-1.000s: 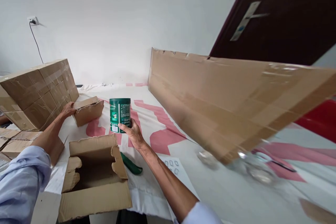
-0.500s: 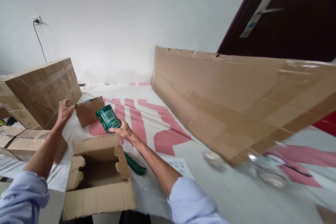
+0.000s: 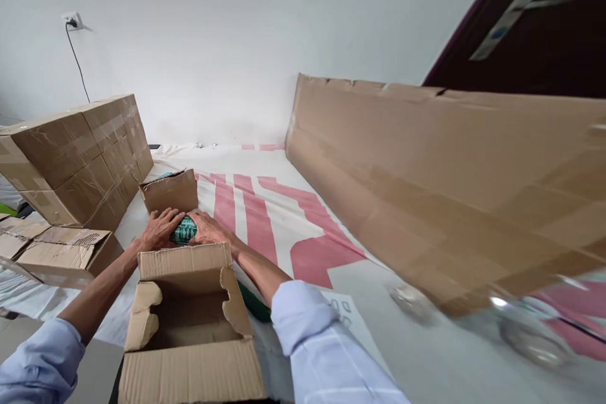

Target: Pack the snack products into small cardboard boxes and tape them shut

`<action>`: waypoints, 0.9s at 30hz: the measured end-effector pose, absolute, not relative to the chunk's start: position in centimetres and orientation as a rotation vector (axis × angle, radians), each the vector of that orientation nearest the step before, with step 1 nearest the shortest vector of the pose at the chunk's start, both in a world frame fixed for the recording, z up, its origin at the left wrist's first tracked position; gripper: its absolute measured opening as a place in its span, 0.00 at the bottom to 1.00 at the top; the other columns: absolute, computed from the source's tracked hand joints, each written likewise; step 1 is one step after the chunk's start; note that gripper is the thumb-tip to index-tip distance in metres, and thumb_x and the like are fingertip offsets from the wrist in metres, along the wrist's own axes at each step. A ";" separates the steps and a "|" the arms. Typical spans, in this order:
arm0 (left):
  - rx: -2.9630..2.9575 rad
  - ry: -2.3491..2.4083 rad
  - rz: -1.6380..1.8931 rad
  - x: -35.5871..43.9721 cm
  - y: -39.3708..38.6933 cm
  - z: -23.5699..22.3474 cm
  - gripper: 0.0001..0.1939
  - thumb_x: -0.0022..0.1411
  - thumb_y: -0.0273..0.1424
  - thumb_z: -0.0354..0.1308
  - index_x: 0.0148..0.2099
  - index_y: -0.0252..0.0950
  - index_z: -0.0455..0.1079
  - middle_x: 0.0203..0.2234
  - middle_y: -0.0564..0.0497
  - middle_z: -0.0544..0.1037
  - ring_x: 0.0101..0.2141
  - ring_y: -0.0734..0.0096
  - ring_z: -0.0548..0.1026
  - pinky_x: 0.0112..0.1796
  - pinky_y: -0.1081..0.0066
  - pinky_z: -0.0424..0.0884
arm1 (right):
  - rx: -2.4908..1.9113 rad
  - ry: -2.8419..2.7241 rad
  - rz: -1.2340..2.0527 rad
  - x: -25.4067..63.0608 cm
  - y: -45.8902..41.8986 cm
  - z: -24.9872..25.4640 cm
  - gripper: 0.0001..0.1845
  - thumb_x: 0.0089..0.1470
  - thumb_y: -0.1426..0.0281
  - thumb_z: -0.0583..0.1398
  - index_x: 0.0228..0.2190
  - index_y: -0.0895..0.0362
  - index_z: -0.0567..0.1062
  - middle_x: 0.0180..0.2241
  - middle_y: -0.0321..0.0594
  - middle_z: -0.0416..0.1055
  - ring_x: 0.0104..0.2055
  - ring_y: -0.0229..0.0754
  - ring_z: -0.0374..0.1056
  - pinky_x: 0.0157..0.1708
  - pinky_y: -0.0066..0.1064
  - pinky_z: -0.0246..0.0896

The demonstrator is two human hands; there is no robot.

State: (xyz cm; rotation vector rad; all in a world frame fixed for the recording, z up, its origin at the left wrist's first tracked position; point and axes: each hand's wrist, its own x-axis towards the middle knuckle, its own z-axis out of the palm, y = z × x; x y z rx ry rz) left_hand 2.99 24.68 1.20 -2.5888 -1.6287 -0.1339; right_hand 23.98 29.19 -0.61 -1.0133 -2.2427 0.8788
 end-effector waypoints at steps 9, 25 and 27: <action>-2.392 -1.851 -0.119 3.0 26.0 -0.2 0.50 0.50 0.28 0.71 0.73 0.40 0.56 0.63 0.35 0.70 0.62 0.39 0.67 0.63 0.42 0.57 | -0.773 -2.008 1.471 33.3 25.0 3.4 0.42 0.66 0.38 0.49 0.64 0.54 0.72 0.65 0.55 0.71 0.66 0.55 0.68 0.62 0.51 0.66; -2.082 -2.112 -1.089 3.0 24.7 6.1 0.26 0.64 0.34 0.63 0.64 0.38 0.72 0.60 0.36 0.76 0.62 0.43 0.74 0.59 0.46 0.72 | -1.034 -1.730 1.217 34.7 21.0 2.5 0.21 0.49 0.51 0.67 0.29 0.56 0.71 0.26 0.34 0.68 0.28 0.37 0.62 0.26 0.28 0.57; -2.071 -2.017 -1.313 2.5 20.2 7.7 0.21 0.72 0.38 0.54 0.63 0.39 0.71 0.57 0.40 0.79 0.54 0.55 0.80 0.52 0.57 0.79 | -1.047 -1.694 1.107 34.4 23.2 2.4 0.20 0.48 0.52 0.66 0.26 0.55 0.69 0.25 0.33 0.65 0.27 0.36 0.58 0.25 0.28 0.54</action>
